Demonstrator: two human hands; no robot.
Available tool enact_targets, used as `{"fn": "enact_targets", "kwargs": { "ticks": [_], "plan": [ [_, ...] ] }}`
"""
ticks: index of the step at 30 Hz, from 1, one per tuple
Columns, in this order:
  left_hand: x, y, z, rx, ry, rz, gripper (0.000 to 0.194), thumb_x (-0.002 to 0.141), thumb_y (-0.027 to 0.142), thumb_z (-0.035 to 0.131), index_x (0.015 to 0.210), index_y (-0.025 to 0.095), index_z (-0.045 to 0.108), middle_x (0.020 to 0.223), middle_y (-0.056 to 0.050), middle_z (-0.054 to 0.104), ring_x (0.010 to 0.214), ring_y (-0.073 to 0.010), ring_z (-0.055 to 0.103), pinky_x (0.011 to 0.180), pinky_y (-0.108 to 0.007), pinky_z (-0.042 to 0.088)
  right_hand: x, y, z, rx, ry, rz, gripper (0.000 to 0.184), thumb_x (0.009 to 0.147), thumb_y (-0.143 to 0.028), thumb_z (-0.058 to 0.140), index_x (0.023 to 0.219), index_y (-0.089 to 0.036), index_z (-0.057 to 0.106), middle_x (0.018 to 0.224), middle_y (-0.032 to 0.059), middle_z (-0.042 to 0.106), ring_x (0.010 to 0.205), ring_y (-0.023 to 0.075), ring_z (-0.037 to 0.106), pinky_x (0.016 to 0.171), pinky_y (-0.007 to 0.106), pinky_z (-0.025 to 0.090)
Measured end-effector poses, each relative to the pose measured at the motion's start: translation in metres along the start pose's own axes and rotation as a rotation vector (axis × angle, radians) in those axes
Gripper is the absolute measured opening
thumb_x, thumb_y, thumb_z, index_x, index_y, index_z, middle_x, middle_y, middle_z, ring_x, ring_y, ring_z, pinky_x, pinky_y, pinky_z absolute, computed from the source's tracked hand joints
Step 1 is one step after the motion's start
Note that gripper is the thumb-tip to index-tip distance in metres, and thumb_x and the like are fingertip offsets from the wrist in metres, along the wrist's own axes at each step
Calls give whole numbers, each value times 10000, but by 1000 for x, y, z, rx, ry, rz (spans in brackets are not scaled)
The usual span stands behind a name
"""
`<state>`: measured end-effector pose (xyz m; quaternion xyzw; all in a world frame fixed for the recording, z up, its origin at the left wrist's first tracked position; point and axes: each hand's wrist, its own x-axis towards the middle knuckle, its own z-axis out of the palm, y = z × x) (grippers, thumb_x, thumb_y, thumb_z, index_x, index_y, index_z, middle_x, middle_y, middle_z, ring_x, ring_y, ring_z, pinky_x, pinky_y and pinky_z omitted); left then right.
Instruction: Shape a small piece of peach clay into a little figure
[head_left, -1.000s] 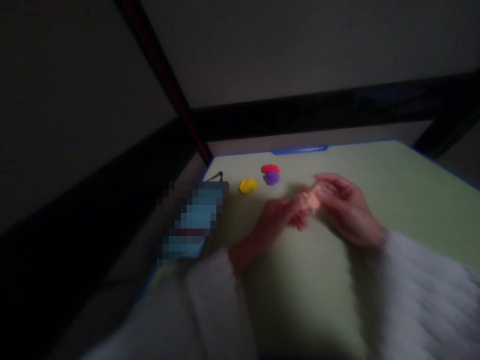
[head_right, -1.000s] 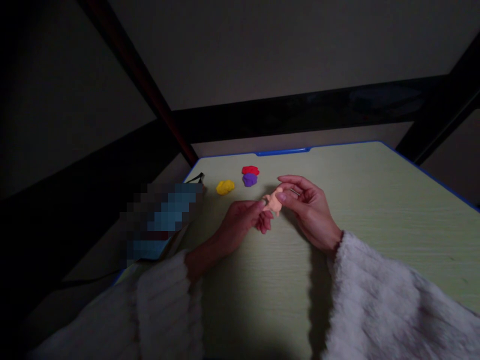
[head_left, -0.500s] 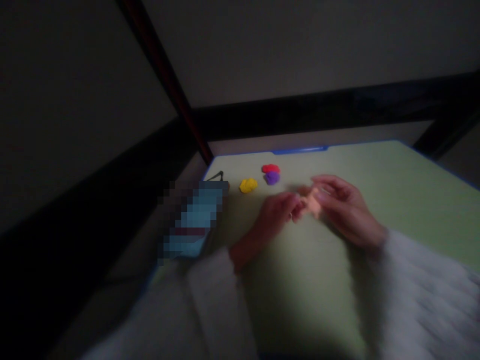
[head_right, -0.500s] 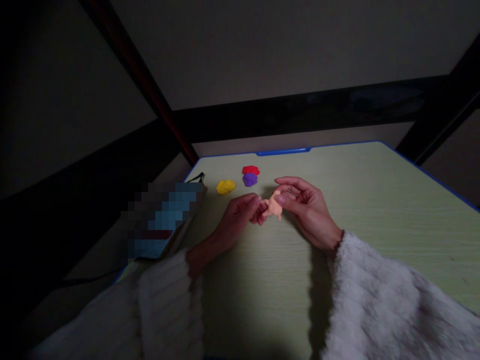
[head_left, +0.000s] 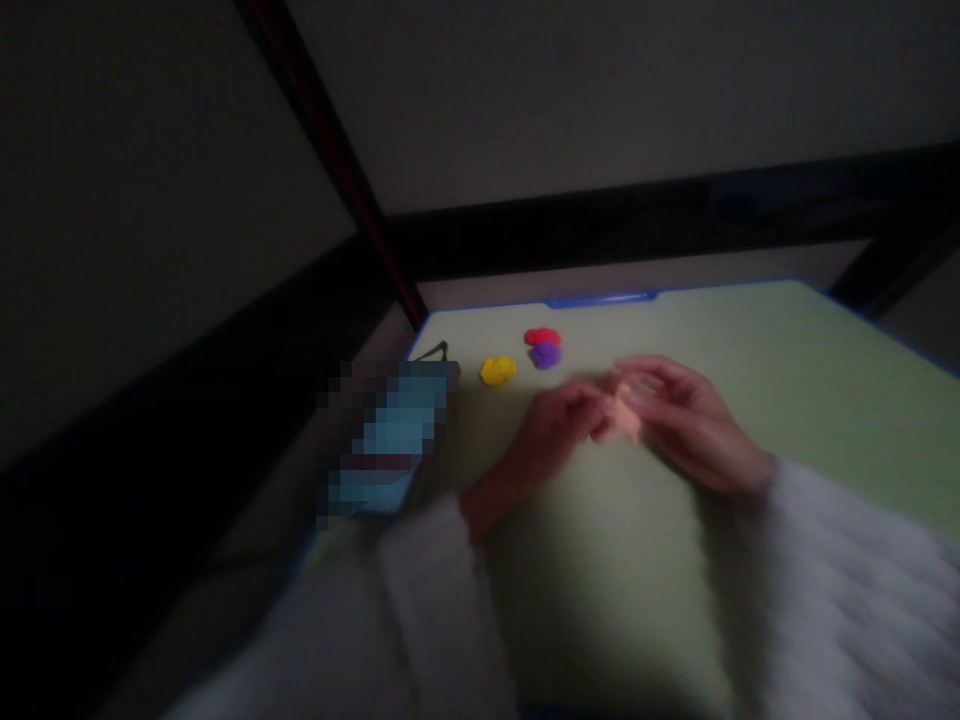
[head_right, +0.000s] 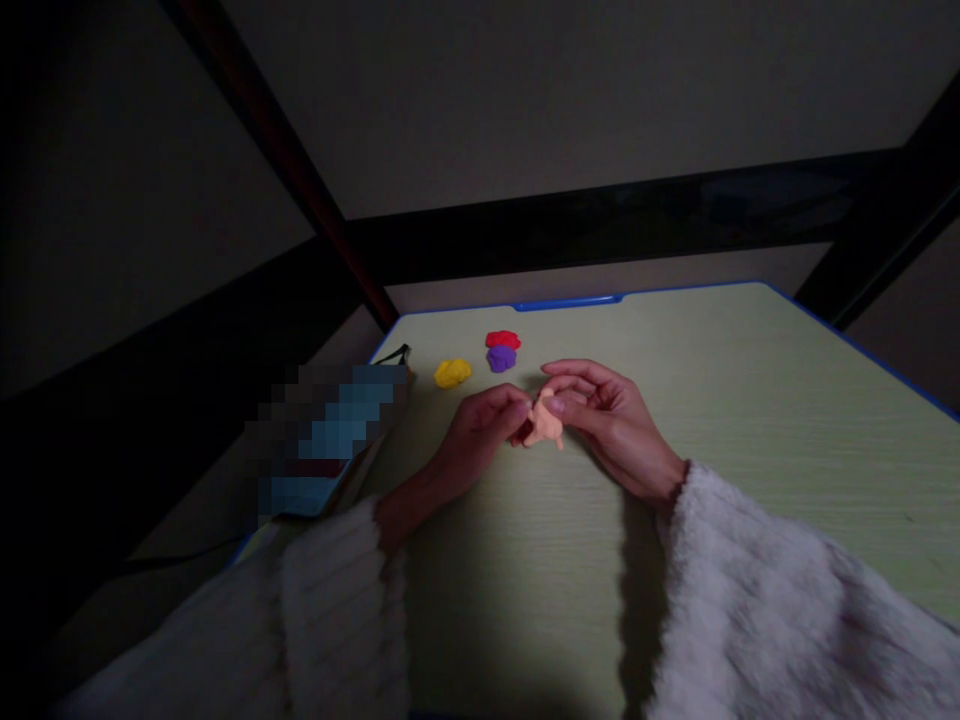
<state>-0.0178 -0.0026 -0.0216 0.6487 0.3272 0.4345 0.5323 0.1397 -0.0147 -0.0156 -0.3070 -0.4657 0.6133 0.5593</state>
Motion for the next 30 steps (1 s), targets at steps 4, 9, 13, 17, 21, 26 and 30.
{"fn": "enact_targets", "kwargs": {
  "ticks": [4,9,13,17,21,26,30],
  "plan": [
    [1,1,0,11,-20,-9,256,789,369,512,659,148,510,569,18,506,532,-80,432,545,-231,339,0,1,0,-13,-5,5,230,673,-208,748,889,-216,671,784,-1,681,665,130,630,640,288,518],
    [1,3,0,2,-44,-93,243,748,367,575,664,144,524,598,15,532,550,-81,462,562,-228,357,0,1,1,-81,52,-11,217,646,-213,770,847,-207,688,777,5,698,653,112,623,599,233,497],
    [1,2,-2,-28,45,-84,194,691,309,636,682,143,536,626,20,548,587,-83,474,576,-219,356,1,1,1,-110,84,-2,166,686,-289,740,816,-197,689,764,4,689,654,96,615,605,204,489],
    [3,-1,-4,-90,128,-95,216,643,311,665,674,146,529,641,23,548,611,-87,477,599,-220,362,0,0,0,-191,-1,5,306,616,-249,791,891,-208,661,776,-4,680,682,103,623,646,210,501],
    [3,2,-4,-97,97,-118,223,611,301,680,653,145,526,625,30,534,601,-85,465,589,-215,355,0,0,1,-310,-10,-43,351,582,-214,803,892,-208,637,805,-1,669,674,107,621,646,224,515],
    [2,4,-3,-34,78,-134,234,622,322,674,632,140,527,627,18,546,617,-97,492,608,-223,371,0,0,3,-353,-79,-83,342,592,-184,784,884,-214,607,790,1,649,663,112,610,613,226,519],
    [2,1,-5,-2,42,-110,233,683,349,631,636,139,543,601,16,552,594,-94,489,603,-224,371,0,1,3,-327,-101,-87,340,596,-148,773,883,-211,601,761,-9,639,655,105,607,627,224,522]
  ]
}}
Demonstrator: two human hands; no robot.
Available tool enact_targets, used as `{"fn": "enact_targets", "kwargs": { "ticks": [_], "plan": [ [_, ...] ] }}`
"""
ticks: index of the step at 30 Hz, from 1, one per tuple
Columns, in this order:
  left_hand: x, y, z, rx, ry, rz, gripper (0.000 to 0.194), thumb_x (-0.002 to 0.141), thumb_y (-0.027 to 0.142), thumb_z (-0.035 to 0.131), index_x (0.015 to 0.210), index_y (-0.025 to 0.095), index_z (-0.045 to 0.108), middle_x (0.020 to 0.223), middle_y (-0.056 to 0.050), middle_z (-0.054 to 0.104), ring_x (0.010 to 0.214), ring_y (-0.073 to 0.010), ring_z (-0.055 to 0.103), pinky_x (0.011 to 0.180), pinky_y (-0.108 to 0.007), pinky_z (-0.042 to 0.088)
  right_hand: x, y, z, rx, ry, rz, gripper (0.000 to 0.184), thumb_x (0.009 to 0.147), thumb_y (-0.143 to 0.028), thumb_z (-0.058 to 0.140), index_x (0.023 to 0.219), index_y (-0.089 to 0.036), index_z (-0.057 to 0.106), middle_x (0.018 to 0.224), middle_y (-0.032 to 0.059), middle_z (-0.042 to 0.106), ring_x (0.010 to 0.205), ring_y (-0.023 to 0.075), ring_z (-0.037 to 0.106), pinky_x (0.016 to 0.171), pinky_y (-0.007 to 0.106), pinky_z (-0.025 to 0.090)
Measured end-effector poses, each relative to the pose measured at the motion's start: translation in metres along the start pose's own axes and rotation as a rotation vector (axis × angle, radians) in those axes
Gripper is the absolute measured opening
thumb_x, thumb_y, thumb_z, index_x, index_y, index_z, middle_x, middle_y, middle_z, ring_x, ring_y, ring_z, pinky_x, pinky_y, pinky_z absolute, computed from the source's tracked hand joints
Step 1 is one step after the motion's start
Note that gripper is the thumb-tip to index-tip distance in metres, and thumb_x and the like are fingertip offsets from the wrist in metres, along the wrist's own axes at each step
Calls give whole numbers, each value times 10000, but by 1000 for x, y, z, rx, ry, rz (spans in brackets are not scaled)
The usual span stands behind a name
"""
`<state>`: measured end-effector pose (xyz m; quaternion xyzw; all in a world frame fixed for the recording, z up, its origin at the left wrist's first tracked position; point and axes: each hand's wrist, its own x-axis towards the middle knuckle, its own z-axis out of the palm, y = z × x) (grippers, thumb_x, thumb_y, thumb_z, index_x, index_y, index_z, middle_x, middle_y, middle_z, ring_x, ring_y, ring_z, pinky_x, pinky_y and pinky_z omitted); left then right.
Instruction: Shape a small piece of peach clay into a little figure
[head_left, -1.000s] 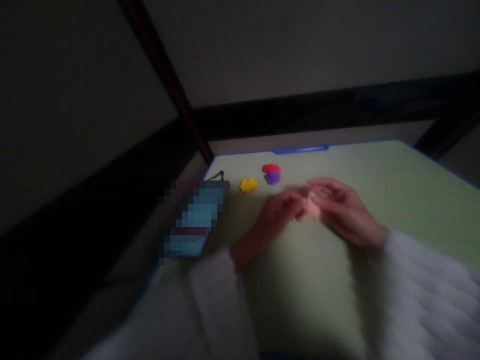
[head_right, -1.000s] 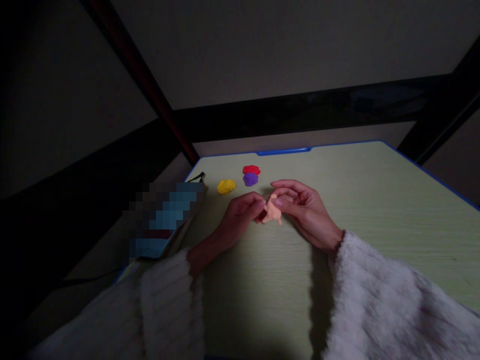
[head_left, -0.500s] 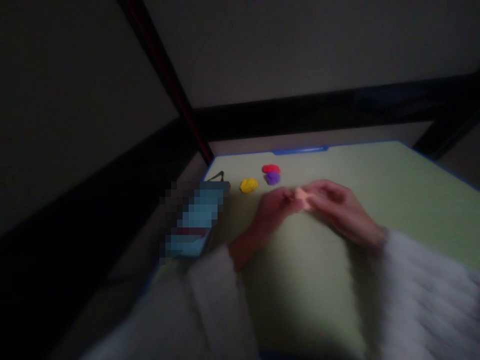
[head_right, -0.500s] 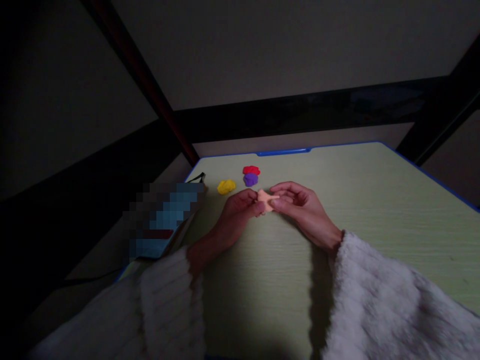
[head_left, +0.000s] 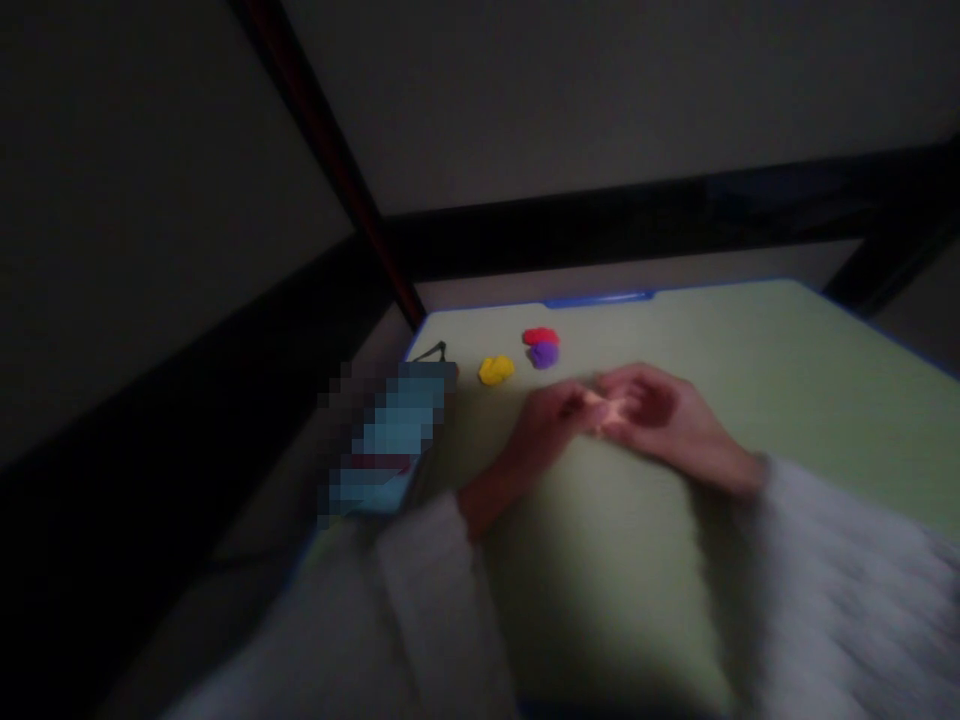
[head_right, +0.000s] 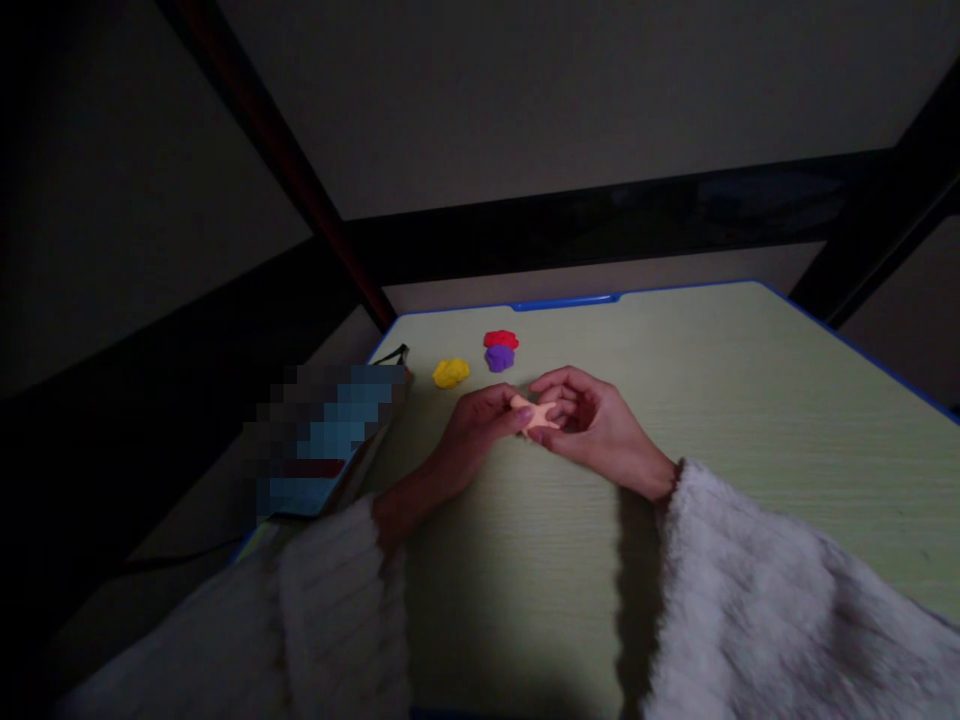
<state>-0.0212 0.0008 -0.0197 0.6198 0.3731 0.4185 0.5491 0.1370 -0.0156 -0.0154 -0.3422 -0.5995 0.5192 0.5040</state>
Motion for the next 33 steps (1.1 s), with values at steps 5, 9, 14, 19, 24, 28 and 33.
{"fn": "enact_targets", "kwargs": {
  "ticks": [5,9,14,19,24,28,33],
  "plan": [
    [2,-3,-2,27,48,32,211,709,337,609,666,132,589,645,6,577,622,-98,492,601,-227,366,2,3,-5,115,107,4,374,607,-110,760,932,-215,608,765,-23,633,693,88,611,652,191,508],
    [3,-8,-3,27,90,55,215,713,344,610,681,131,627,620,8,583,619,-103,501,604,-234,373,3,5,-9,150,139,-9,402,629,-109,748,984,-232,606,812,-22,642,705,83,610,668,191,501],
    [6,-15,-4,-44,145,130,155,706,290,640,772,150,639,737,-9,646,693,-113,569,669,-239,436,3,7,-10,176,114,2,433,626,-124,757,1011,-247,601,841,-25,649,689,85,606,663,210,496],
    [4,-13,-2,70,201,290,170,728,260,643,867,163,651,913,-47,682,791,-127,611,716,-240,473,5,3,-6,222,226,80,329,623,-176,768,923,-220,639,749,-29,663,665,82,608,652,202,476],
    [-3,-6,1,324,258,397,205,727,236,656,921,175,673,879,-37,708,736,-118,617,662,-224,480,5,-4,-4,297,230,140,299,601,-220,787,871,-213,661,703,-26,682,658,83,615,654,203,467],
    [-5,-4,-3,546,250,484,188,705,225,683,879,158,659,790,-25,691,681,-112,594,628,-223,469,5,-4,-4,281,232,136,292,605,-225,785,869,-213,661,693,-26,685,641,92,621,632,213,473],
    [-8,-6,-10,808,173,604,156,767,255,619,882,150,625,818,-45,663,734,-137,586,690,-264,461,4,-2,-6,231,206,118,306,610,-220,779,889,-195,654,703,-21,685,639,93,623,631,213,471]
  ]
}}
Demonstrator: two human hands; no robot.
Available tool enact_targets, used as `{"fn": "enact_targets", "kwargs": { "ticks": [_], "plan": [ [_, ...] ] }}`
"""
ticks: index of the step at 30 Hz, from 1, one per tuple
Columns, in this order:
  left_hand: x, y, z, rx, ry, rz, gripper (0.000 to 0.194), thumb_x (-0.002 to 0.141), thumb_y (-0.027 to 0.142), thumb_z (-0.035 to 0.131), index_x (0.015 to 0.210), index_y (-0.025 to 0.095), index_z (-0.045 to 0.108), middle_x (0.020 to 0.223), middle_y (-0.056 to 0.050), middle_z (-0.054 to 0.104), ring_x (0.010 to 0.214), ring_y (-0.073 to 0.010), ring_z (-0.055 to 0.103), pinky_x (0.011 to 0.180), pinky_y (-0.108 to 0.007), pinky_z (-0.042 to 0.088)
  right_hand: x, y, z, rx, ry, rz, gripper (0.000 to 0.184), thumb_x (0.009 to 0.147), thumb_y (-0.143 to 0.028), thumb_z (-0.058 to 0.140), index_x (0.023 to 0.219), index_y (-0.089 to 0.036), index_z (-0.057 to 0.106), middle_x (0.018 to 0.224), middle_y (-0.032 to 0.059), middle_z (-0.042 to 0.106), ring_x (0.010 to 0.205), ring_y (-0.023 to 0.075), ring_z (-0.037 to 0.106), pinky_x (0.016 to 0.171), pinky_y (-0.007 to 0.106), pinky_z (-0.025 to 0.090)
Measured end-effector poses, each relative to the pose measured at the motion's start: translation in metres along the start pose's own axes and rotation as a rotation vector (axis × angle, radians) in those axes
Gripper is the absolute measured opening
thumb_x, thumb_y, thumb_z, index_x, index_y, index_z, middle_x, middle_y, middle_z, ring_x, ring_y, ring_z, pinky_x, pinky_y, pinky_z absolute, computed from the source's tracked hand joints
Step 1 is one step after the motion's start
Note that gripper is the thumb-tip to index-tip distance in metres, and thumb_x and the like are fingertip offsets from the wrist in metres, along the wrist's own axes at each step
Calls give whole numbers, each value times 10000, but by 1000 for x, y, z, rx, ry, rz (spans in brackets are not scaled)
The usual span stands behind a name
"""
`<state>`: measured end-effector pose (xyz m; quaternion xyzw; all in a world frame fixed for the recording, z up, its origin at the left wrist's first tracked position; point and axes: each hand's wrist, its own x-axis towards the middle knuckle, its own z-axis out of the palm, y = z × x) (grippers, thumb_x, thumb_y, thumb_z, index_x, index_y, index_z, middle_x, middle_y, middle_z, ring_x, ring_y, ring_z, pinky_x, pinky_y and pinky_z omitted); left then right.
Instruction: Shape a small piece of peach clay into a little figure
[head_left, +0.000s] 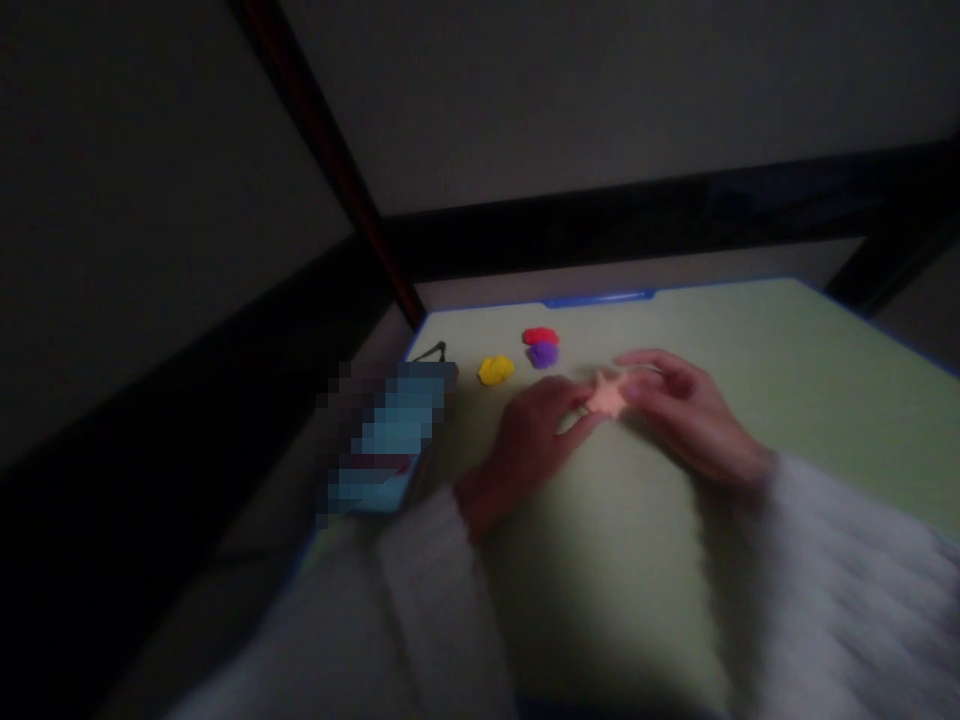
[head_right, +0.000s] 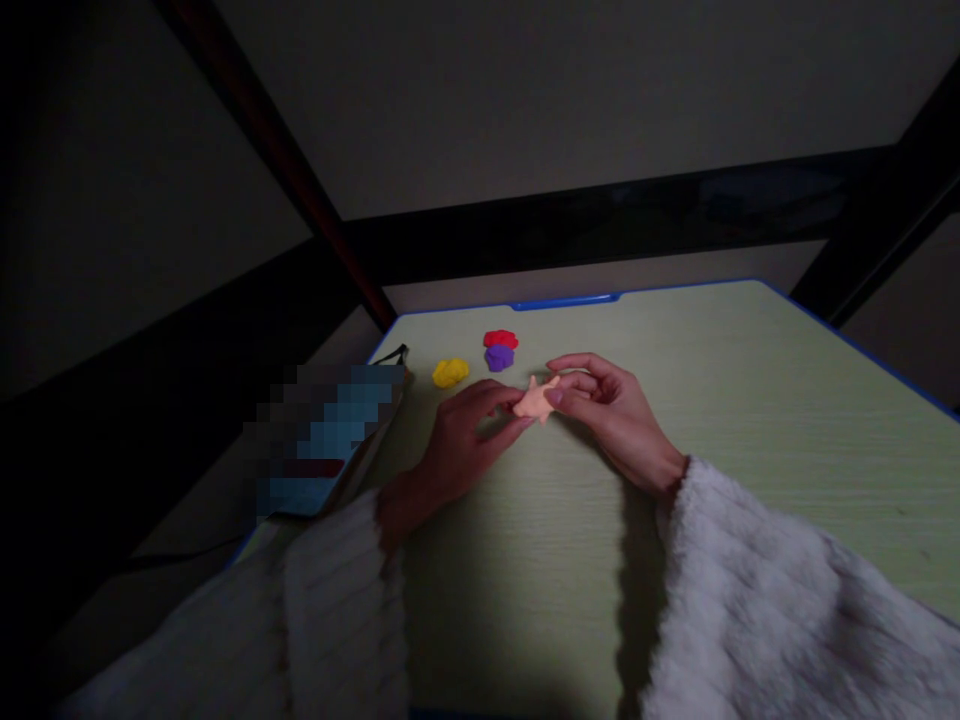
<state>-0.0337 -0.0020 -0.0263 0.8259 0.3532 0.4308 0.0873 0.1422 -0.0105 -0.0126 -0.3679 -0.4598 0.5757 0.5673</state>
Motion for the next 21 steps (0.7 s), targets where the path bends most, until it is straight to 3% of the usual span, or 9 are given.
{"fn": "enact_targets", "kwargs": {
  "ticks": [5,15,21],
  "plan": [
    [-2,1,-2,15,-70,2,143,799,256,568,890,158,620,807,-49,657,731,-146,581,687,-271,454,0,1,-2,-31,-36,14,298,622,-223,771,894,-194,652,715,-8,691,647,111,628,652,249,482],
    [-2,2,-2,-3,-102,51,144,831,233,523,902,173,633,848,-53,673,768,-148,600,722,-270,456,-1,2,-4,-13,-109,47,267,653,-205,754,900,-189,655,738,-2,689,657,110,624,661,245,481],
    [-3,2,-4,48,-15,102,203,803,285,579,948,146,604,842,-59,678,753,-142,610,698,-260,475,0,2,-5,55,-111,87,261,661,-204,742,905,-201,650,844,20,701,738,130,634,717,273,492]
  ]
}}
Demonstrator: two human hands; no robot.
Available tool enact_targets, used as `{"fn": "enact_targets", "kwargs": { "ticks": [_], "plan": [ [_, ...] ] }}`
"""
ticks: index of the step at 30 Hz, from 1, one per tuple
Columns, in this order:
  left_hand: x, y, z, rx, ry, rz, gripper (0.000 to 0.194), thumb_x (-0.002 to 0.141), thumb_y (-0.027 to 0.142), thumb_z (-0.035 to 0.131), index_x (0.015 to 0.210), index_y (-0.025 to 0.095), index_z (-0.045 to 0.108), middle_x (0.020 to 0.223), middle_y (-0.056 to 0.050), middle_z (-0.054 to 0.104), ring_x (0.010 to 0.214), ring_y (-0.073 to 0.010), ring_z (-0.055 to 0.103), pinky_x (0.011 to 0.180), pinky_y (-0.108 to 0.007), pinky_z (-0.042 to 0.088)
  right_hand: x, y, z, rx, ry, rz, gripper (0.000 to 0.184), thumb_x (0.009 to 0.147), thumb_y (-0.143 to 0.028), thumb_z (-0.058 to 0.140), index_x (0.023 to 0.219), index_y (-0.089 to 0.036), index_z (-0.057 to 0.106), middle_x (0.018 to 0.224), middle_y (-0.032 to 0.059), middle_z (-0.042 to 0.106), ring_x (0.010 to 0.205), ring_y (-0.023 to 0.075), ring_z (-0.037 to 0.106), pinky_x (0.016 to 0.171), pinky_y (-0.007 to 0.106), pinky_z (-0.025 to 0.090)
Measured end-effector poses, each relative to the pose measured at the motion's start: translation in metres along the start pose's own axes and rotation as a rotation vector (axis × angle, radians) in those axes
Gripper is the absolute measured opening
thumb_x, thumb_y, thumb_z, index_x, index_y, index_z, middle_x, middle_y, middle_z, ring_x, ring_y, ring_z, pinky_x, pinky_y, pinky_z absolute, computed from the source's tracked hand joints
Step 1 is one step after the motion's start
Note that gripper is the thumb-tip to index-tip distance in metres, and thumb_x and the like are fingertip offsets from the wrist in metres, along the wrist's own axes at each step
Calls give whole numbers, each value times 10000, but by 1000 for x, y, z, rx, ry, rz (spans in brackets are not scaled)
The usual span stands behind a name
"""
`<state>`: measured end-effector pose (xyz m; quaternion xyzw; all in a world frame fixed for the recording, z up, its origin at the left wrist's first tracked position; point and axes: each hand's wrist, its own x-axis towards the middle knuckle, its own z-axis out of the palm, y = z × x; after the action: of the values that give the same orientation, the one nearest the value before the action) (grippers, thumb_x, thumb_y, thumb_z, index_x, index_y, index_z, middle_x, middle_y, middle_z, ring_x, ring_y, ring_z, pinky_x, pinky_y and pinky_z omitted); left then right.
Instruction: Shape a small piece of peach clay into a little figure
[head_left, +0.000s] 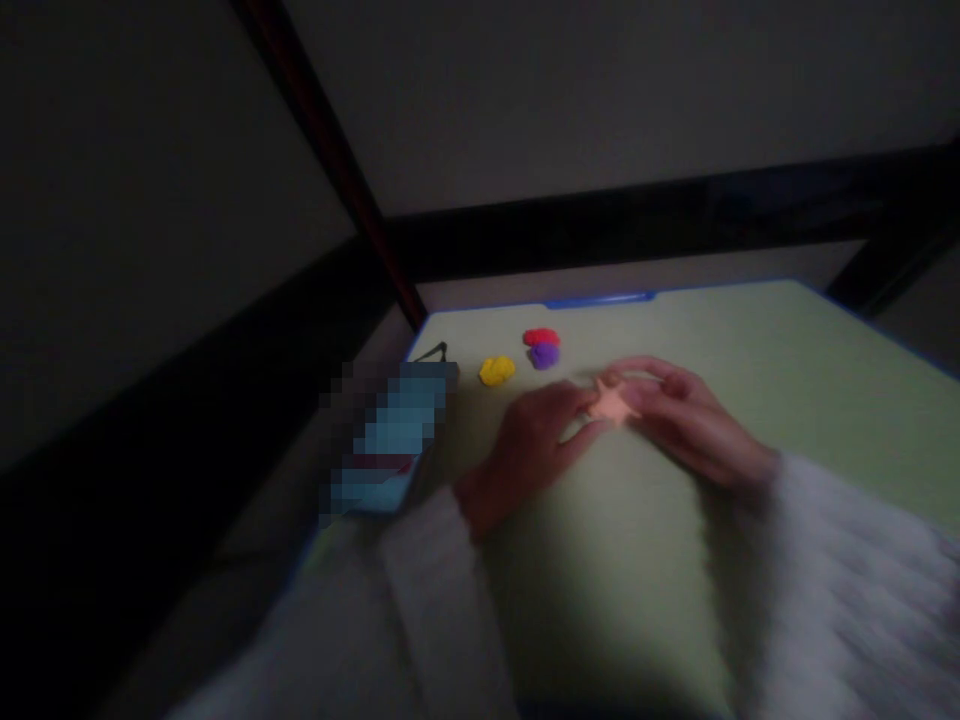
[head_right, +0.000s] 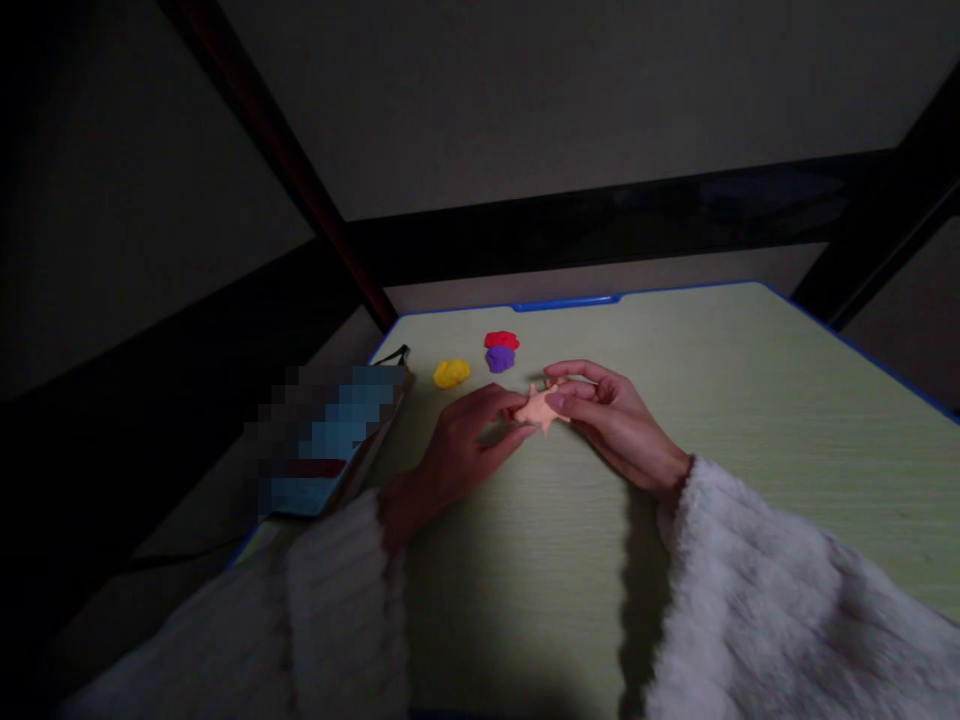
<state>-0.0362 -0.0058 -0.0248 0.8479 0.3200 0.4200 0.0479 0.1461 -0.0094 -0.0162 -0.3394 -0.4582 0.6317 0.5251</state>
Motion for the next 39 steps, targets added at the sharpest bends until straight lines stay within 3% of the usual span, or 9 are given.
{"fn": "enact_targets", "kwargs": {
  "ticks": [3,11,16,20,23,28,34,39],
  "plan": [
    [-1,1,-2,6,74,83,211,801,260,587,979,150,608,902,-69,688,819,-144,626,736,-261,489,0,-1,1,7,-3,38,253,671,-208,733,910,-205,650,848,20,698,764,136,638,728,278,496],
    [-2,-1,-1,-3,106,201,97,800,187,580,848,170,663,854,-52,707,798,-129,638,732,-256,504,-2,-3,3,-22,-36,105,234,687,-210,722,912,-208,658,899,28,703,783,132,645,737,270,506],
    [1,3,0,-213,102,-20,130,765,248,618,872,179,646,846,-47,689,759,-131,618,701,-262,496,-1,-2,0,-22,-40,39,305,682,-198,728,973,-219,639,784,9,700,752,143,654,703,272,523],
    [7,3,1,-641,124,-348,307,740,338,629,987,159,592,867,-61,655,711,-126,590,631,-243,473,-1,-3,-3,-40,-60,23,405,650,-184,754,1029,-217,616,737,-3,695,690,132,650,659,252,518],
    [11,-2,3,-919,64,-575,316,756,358,600,983,139,606,801,-42,642,649,-118,568,583,-239,448,-1,-2,-3,-81,-81,1,484,620,-174,776,1068,-207,596,748,-6,692,660,114,638,638,231,501],
    [11,-3,4,-1026,-49,-597,218,654,225,692,858,153,669,790,-27,664,689,-112,590,631,-228,453,-1,-1,-1,-115,-62,0,503,615,-171,774,1078,-203,579,737,-12,685,633,107,624,623,236,486],
    [13,1,1,-1028,-45,-615,131,594,183,724,701,147,659,741,-24,681,671,-117,618,646,-246,494,-2,-1,-1,-82,-70,7,502,609,-186,777,1067,-212,573,775,5,705,652,124,639,642,258,493],
    [12,1,2,-917,27,-632,121,566,191,752,628,137,663,635,-4,651,593,-99,584,585,-230,468,-2,0,0,-65,-66,10,500,606,-183,781,1060,-207,572,776,0,701,648,108,632,639,238,479]
  ]
}}
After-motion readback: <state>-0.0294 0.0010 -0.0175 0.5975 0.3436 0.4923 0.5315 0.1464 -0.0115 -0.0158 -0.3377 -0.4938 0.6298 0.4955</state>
